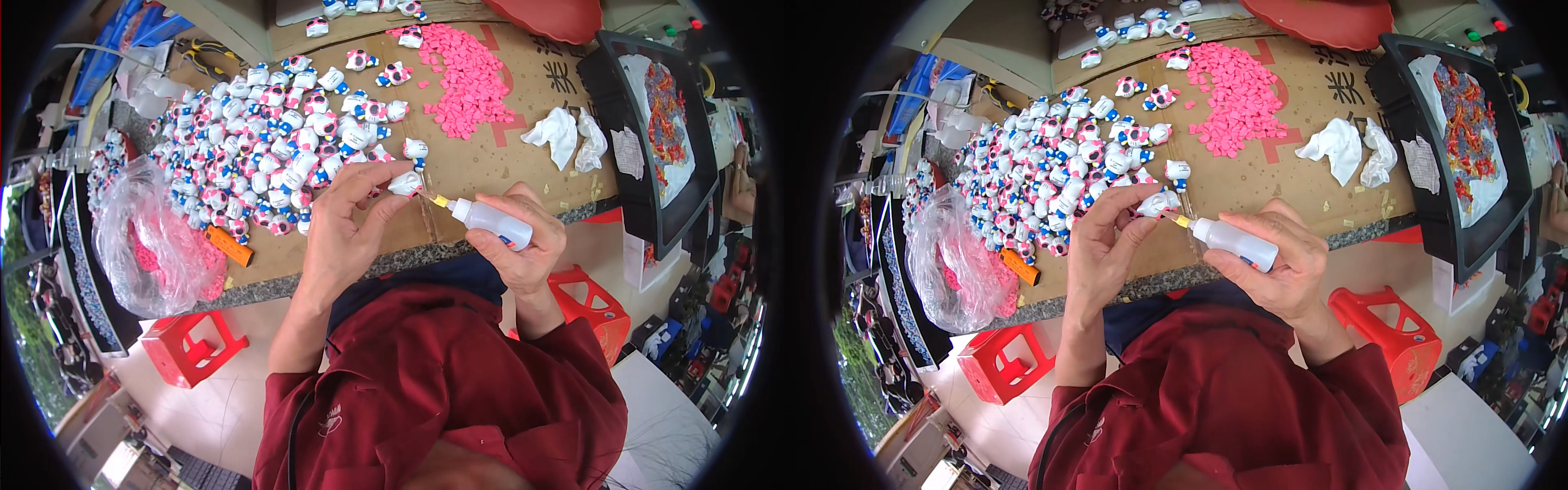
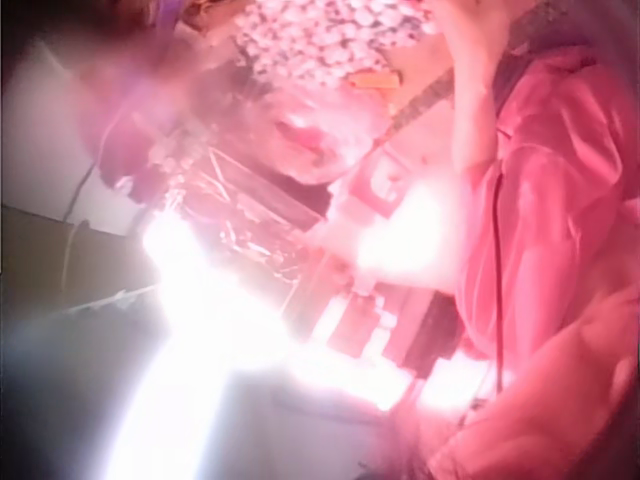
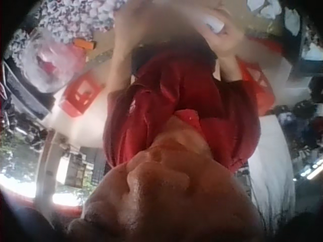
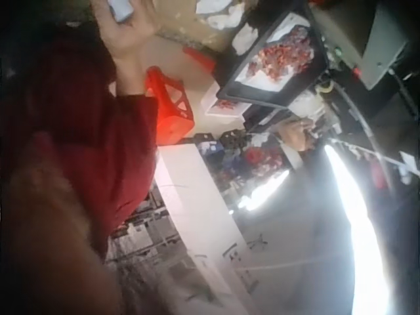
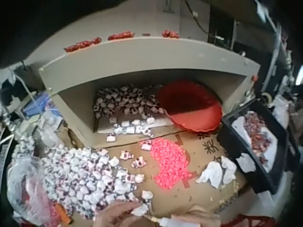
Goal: The person assembles small plastic toy figures by hand, applying adhesive from a bottle to plastic parts and attaching them to the figures.
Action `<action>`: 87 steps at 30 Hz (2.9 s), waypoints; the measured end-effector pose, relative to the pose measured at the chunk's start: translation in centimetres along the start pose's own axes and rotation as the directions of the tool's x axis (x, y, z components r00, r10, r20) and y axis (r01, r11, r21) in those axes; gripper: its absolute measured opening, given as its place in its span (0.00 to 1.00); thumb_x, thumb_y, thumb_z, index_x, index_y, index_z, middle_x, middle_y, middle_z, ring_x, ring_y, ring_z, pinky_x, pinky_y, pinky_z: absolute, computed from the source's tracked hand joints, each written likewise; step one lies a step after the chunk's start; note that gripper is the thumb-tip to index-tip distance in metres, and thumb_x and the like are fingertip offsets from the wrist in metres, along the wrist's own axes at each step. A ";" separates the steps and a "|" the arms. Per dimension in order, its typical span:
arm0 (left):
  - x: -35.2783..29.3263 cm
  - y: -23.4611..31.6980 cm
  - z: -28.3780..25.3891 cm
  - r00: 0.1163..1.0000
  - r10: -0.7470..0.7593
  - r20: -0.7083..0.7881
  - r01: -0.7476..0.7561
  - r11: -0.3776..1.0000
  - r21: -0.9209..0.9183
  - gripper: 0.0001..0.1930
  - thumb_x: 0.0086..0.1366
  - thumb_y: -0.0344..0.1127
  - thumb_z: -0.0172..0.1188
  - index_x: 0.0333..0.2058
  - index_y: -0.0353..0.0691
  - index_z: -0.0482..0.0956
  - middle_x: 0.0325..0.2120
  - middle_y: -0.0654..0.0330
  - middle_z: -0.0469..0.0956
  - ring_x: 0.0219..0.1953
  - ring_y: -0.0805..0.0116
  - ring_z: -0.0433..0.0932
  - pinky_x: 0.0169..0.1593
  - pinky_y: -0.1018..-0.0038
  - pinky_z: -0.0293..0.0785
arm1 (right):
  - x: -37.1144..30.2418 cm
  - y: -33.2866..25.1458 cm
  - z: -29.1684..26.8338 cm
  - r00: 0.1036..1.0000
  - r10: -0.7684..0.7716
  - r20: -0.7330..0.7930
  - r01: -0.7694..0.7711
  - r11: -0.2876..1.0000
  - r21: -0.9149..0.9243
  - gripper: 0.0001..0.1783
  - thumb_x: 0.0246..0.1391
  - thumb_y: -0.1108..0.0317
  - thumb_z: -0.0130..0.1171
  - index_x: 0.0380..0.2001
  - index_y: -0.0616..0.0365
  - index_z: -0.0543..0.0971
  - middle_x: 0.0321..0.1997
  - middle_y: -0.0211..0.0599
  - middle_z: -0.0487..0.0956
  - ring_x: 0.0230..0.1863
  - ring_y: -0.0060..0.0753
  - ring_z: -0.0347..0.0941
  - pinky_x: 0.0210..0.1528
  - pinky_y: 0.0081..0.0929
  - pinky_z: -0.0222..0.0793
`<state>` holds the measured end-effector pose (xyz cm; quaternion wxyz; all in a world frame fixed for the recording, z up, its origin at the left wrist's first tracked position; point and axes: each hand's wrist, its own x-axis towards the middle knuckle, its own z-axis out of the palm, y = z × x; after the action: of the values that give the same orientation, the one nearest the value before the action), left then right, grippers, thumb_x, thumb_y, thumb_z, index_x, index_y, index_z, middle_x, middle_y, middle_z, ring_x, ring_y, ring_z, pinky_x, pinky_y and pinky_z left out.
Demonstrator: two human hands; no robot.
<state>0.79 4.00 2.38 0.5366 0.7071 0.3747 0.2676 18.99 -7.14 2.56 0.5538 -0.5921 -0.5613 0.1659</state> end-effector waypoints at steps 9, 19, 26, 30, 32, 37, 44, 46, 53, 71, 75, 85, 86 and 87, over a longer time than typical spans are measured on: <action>0.0 0.1 0.2 1.000 0.029 0.001 -0.029 0.999 0.028 0.17 0.56 0.21 0.59 0.46 0.36 0.77 0.38 0.65 0.75 0.28 0.80 0.61 0.33 0.83 0.61 | 0.1 -0.1 -0.1 1.000 0.014 0.013 -0.013 1.000 -0.020 0.19 0.35 0.72 0.73 0.34 0.66 0.81 0.26 0.37 0.80 0.24 0.27 0.70 0.25 0.22 0.63; -0.1 0.6 0.1 1.000 -0.012 -0.011 0.013 0.998 0.059 0.15 0.57 0.27 0.60 0.45 0.41 0.78 0.40 0.58 0.77 0.38 0.67 0.76 0.40 0.74 0.72 | -0.3 0.3 -0.3 0.995 0.093 -0.034 -0.092 0.995 0.038 0.19 0.36 0.74 0.72 0.35 0.67 0.80 0.26 0.37 0.78 0.25 0.27 0.70 0.26 0.21 0.65; -1.8 -0.2 0.7 0.991 -0.112 0.077 0.126 0.968 -0.217 0.16 0.60 0.23 0.57 0.48 0.35 0.73 0.38 0.61 0.76 0.34 0.80 0.72 0.37 0.81 0.69 | 0.1 2.5 1.1 0.961 0.275 -0.028 -0.273 0.960 0.065 0.18 0.43 0.75 0.66 0.41 0.62 0.78 0.42 0.39 0.78 0.40 0.35 0.74 0.44 0.27 0.68; -2.5 -0.3 1.2 0.975 -0.167 0.149 0.212 0.902 -0.377 0.15 0.63 0.20 0.53 0.49 0.31 0.72 0.41 0.61 0.75 0.38 0.77 0.74 0.42 0.81 0.71 | 0.7 3.3 2.4 0.979 0.199 -0.035 -0.201 0.977 -0.074 0.18 0.43 0.74 0.66 0.41 0.62 0.78 0.41 0.39 0.78 0.43 0.37 0.74 0.45 0.29 0.68; -2.8 -1.0 1.4 0.969 -0.174 0.173 0.239 0.831 -0.503 0.17 0.63 0.19 0.53 0.51 0.31 0.71 0.42 0.60 0.75 0.43 0.74 0.75 0.47 0.79 0.73 | 0.8 2.9 2.3 0.972 0.230 -0.044 -0.232 0.971 -0.050 0.18 0.43 0.73 0.67 0.40 0.62 0.78 0.39 0.40 0.79 0.43 0.37 0.74 0.45 0.29 0.69; -3.0 -1.4 1.6 0.961 -0.175 0.212 0.267 0.781 -0.565 0.18 0.61 0.19 0.55 0.51 0.30 0.71 0.45 0.56 0.75 0.45 0.71 0.75 0.49 0.77 0.73 | 1.3 3.6 0.1 0.917 0.391 -0.075 -0.392 0.920 0.000 0.13 0.49 0.76 0.59 0.40 0.59 0.79 0.38 0.41 0.78 0.42 0.40 0.74 0.44 0.31 0.69; -2.9 -1.5 2.0 0.945 -0.206 0.255 0.320 0.748 -0.581 0.19 0.60 0.20 0.57 0.51 0.29 0.71 0.40 0.56 0.78 0.43 0.72 0.77 0.48 0.76 0.74 | 4.7 6.2 0.0 0.985 -0.008 0.170 0.094 0.858 -0.505 0.17 0.46 0.81 0.54 0.41 0.55 0.79 0.43 0.37 0.74 0.43 0.42 0.71 0.45 0.35 0.67; -3.1 -1.2 2.1 0.939 -0.229 0.256 0.339 0.741 -0.579 0.19 0.60 0.20 0.58 0.50 0.29 0.71 0.40 0.56 0.78 0.43 0.72 0.77 0.48 0.77 0.74 | 3.6 5.9 -0.6 0.982 0.036 0.184 0.055 0.883 -0.466 0.17 0.47 0.81 0.54 0.41 0.55 0.78 0.42 0.38 0.74 0.42 0.42 0.71 0.45 0.35 0.67; -3.2 -1.7 2.8 0.938 -0.240 0.250 0.345 0.721 -0.601 0.16 0.59 0.20 0.59 0.47 0.30 0.73 0.38 0.55 0.79 0.40 0.72 0.78 0.45 0.77 0.76 | 1.9 4.5 -2.2 0.983 0.181 0.034 -0.158 0.927 -0.341 0.07 0.48 0.77 0.58 0.33 0.59 0.79 0.31 0.38 0.75 0.38 0.41 0.73 0.41 0.33 0.67; -2.8 -1.2 5.1 0.988 -0.148 -0.033 0.110 0.852 -0.512 0.15 0.56 0.17 0.60 0.44 0.30 0.74 0.37 0.58 0.78 0.41 0.69 0.79 0.44 0.77 0.78 | 0.1 0.9 -0.5 0.981 0.154 0.116 -0.129 0.971 -0.202 0.05 0.46 0.73 0.63 0.28 0.59 0.79 0.28 0.35 0.75 0.32 0.39 0.71 0.34 0.31 0.68; -2.9 -1.6 5.9 0.974 0.041 -0.225 -0.109 0.947 -0.301 0.14 0.52 0.20 0.65 0.40 0.34 0.78 0.35 0.60 0.77 0.36 0.72 0.79 0.39 0.79 0.79 | -0.2 0.8 0.3 0.982 0.109 0.155 -0.071 0.971 -0.230 0.05 0.45 0.74 0.63 0.28 0.60 0.78 0.28 0.35 0.75 0.31 0.37 0.70 0.32 0.30 0.67; -3.0 -1.9 5.8 0.918 0.338 -0.210 -0.301 0.935 0.190 0.16 0.48 0.23 0.70 0.38 0.39 0.81 0.35 0.59 0.77 0.32 0.75 0.78 0.30 0.81 0.77 | -0.6 0.4 0.9 0.981 0.139 0.134 -0.104 0.965 -0.241 0.05 0.45 0.73 0.63 0.27 0.60 0.77 0.28 0.34 0.73 0.31 0.37 0.70 0.32 0.30 0.67; -3.2 -2.2 5.8 0.950 0.230 -0.209 -0.228 0.973 0.032 0.15 0.49 0.22 0.68 0.38 0.37 0.81 0.36 0.58 0.77 0.33 0.74 0.79 0.32 0.80 0.78 | -0.7 0.3 0.8 0.981 0.138 0.134 -0.103 0.965 -0.240 0.05 0.45 0.73 0.63 0.27 0.60 0.77 0.28 0.34 0.73 0.31 0.37 0.70 0.32 0.30 0.67; -3.4 -2.3 5.8 0.974 0.121 -0.191 -0.147 0.981 -0.125 0.15 0.51 0.21 0.67 0.39 0.36 0.80 0.37 0.57 0.77 0.35 0.73 0.79 0.35 0.79 0.79 | -0.7 0.2 0.6 0.971 0.200 0.134 -0.179 0.971 -0.156 0.05 0.45 0.73 0.64 0.27 0.60 0.78 0.28 0.33 0.74 0.31 0.35 0.71 0.33 0.29 0.67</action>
<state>2.82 -1.66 -1.37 0.5286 0.6645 0.3540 0.3921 18.37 -7.40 1.86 0.4484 -0.6672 -0.5521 0.2214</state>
